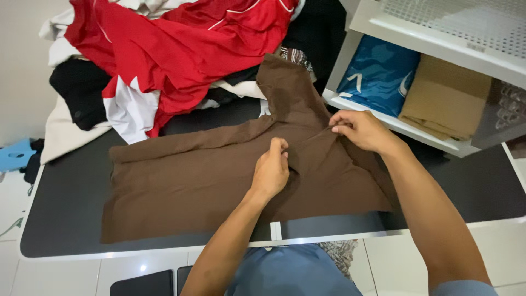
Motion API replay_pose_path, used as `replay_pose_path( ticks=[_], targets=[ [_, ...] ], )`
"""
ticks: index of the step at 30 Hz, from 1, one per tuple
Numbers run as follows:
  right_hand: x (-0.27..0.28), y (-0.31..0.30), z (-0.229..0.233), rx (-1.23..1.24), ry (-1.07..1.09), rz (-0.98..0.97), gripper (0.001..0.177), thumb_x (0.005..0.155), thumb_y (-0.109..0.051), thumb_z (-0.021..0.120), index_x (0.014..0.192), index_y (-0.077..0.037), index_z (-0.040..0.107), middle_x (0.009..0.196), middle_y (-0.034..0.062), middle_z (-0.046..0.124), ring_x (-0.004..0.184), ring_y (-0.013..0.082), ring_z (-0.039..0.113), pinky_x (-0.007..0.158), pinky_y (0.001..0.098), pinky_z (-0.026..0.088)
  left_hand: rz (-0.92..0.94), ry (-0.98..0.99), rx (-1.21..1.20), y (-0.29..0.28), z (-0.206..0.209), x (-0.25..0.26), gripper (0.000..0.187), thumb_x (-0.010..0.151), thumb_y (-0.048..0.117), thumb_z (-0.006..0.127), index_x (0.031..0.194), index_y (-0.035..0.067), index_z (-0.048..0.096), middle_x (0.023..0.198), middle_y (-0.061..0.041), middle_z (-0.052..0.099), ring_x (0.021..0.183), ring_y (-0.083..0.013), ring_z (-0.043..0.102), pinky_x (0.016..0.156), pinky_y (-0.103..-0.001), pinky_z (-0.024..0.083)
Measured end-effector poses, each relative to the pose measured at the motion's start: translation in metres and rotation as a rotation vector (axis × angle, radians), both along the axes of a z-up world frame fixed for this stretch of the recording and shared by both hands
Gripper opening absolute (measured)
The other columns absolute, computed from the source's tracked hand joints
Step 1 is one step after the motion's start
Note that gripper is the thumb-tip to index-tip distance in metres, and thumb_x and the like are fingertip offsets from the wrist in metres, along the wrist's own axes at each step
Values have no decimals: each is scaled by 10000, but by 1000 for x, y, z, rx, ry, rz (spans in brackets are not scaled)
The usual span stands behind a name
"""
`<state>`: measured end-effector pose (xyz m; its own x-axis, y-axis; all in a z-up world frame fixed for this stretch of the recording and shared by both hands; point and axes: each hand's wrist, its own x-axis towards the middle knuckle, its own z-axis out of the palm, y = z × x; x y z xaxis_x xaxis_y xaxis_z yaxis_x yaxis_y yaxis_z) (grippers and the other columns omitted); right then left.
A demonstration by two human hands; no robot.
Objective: The person folds a beige long-sleeved shirt on a black table, smoothing and aligning the fabric before folding it into a compact rectangle and placing it in a white plastic drawer. The person then picks up a brown long-sleeved shirt and begins folding it in the same manner.
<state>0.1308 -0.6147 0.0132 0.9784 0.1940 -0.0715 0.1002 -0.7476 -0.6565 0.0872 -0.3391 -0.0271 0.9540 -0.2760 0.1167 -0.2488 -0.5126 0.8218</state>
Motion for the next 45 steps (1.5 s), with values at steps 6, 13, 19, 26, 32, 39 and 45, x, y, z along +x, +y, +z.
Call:
replay_pose_path(
  ticks=[6, 13, 19, 26, 32, 39, 45],
  targets=[
    [-1, 2, 7, 18, 73, -75, 252, 920, -199, 689, 1158, -117, 671, 918, 57, 780, 813, 176, 688, 752, 335, 515, -3, 4, -61, 0, -1, -4, 203, 1003, 87, 537, 1199, 69, 486, 1149, -232, 711, 1065, -458, 666, 879, -505, 525],
    [4, -5, 4, -68, 69, -27, 211, 961, -245, 664, 1090, -101, 748, 884, 87, 760, 797, 192, 663, 759, 338, 518, -14, 40, -90, 3, 8, -2, 300, 972, 87, 578, 1266, 56, 524, 1221, -247, 699, 1157, -415, 670, 951, -476, 528],
    [8, -12, -5, -123, 108, -2, 241, 1007, -280, 610, 1097, -105, 750, 865, 65, 740, 792, 180, 658, 758, 333, 516, 26, 164, -38, 2, 12, 0, 354, 941, 178, 667, 1271, 76, 588, 1202, -214, 708, 1083, -343, 715, 925, -432, 551],
    [8, -14, -5, 83, 209, -22, 179, 984, -226, 644, 1076, -101, 733, 811, 47, 701, 743, 141, 644, 699, 316, 504, 42, 182, -42, 5, 4, 5, 315, 931, 186, 686, 1223, 87, 620, 1168, -200, 718, 999, -320, 735, 843, -417, 572],
    [9, -15, 3, 126, 187, 70, 161, 915, -148, 693, 1072, -115, 708, 849, -27, 736, 786, 66, 616, 742, 256, 482, 76, 201, -72, 6, 3, 10, 273, 909, 181, 712, 1144, 75, 623, 1039, -158, 749, 856, -272, 749, 781, -396, 572],
    [6, -16, 13, 81, 185, 70, 145, 918, -185, 716, 1021, -83, 731, 816, 24, 727, 767, 111, 629, 730, 299, 504, 79, 216, -51, 6, 3, 7, 270, 909, 188, 719, 1138, 79, 625, 1009, -138, 724, 835, -244, 717, 771, -391, 567],
    [9, -19, 9, 16, 240, 36, 159, 902, -214, 728, 998, -102, 789, 877, 8, 773, 807, 106, 652, 767, 297, 517, 88, 259, -62, 9, 3, 6, 245, 919, 190, 703, 1121, 75, 625, 1005, -130, 735, 831, -248, 723, 779, -395, 563]
  ],
)
